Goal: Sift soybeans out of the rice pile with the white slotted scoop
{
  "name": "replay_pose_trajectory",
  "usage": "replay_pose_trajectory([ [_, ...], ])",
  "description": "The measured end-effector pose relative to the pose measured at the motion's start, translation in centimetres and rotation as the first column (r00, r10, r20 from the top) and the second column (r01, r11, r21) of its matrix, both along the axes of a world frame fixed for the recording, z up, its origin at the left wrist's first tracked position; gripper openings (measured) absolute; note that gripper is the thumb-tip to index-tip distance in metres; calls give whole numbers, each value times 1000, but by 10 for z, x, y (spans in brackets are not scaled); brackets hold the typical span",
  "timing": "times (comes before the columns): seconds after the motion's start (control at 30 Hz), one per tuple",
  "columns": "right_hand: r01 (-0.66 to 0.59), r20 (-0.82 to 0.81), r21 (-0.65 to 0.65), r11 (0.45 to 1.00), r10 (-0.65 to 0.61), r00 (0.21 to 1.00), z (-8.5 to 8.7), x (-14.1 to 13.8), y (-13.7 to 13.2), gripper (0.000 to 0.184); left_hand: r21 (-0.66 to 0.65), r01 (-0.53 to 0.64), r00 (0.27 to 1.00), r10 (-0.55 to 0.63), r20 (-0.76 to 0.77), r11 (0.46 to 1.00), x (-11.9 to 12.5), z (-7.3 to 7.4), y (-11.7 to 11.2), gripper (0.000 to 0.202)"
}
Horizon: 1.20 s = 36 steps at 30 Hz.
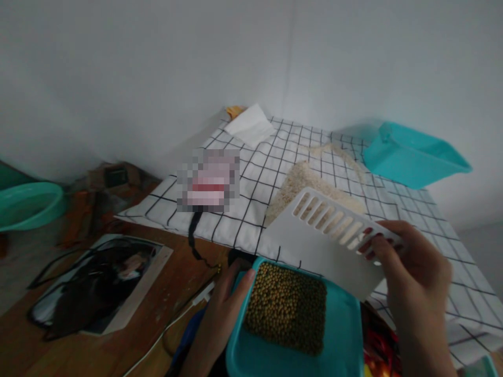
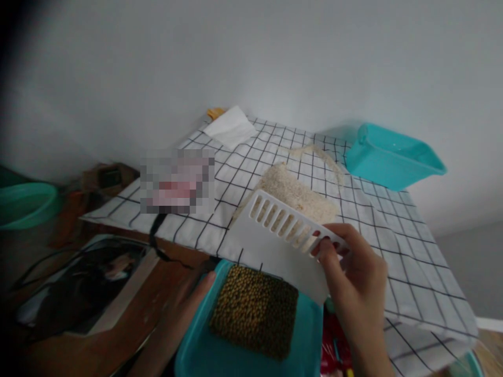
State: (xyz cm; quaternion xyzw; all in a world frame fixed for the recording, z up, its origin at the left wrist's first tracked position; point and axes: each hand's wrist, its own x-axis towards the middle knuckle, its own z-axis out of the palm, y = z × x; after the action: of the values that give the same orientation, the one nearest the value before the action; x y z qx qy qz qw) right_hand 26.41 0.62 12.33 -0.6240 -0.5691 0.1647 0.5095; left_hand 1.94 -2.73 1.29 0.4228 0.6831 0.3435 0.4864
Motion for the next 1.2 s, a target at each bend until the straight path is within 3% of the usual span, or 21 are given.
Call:
replay_pose_trajectory([
  [0.17, 127, -80, 99, 987, -120, 990, 5, 13, 1, 11, 4, -31, 998, 31, -46, 1000, 0, -8, -3, 64],
  [0.3, 281, -190, 269, 921, -236, 953, 12, 30, 7, 6, 40, -61, 998, 62, -28, 997, 1, -8, -4, 60],
  [0.43, 379, -226, 311, 872, -319, 920, 22, 37, 11, 8, 30, -42, 998, 43, -41, 999, 2, -1, -2, 55],
  [0.6, 351, -163, 298, 888, -315, 935, 27, 34, 12, 7, 50, -69, 991, 74, -114, 996, -1, -4, -2, 48],
  [0.77, 321, -101, 313, 894, -305, 947, 22, 34, 13, 5, 44, 15, 997, -12, -76, 999, -9, -15, -2, 46],
  [0.97, 216, -75, 329, 919, -203, 976, 17, 36, 24, 4, -36, 3, 999, -5, -41, 999, -7, -14, -2, 62],
  [1.2, 114, -20, 289, 950, -113, 993, 26, 26, 32, 6, -61, 10, 1000, -11, -8, 998, -5, -9, -2, 75],
])
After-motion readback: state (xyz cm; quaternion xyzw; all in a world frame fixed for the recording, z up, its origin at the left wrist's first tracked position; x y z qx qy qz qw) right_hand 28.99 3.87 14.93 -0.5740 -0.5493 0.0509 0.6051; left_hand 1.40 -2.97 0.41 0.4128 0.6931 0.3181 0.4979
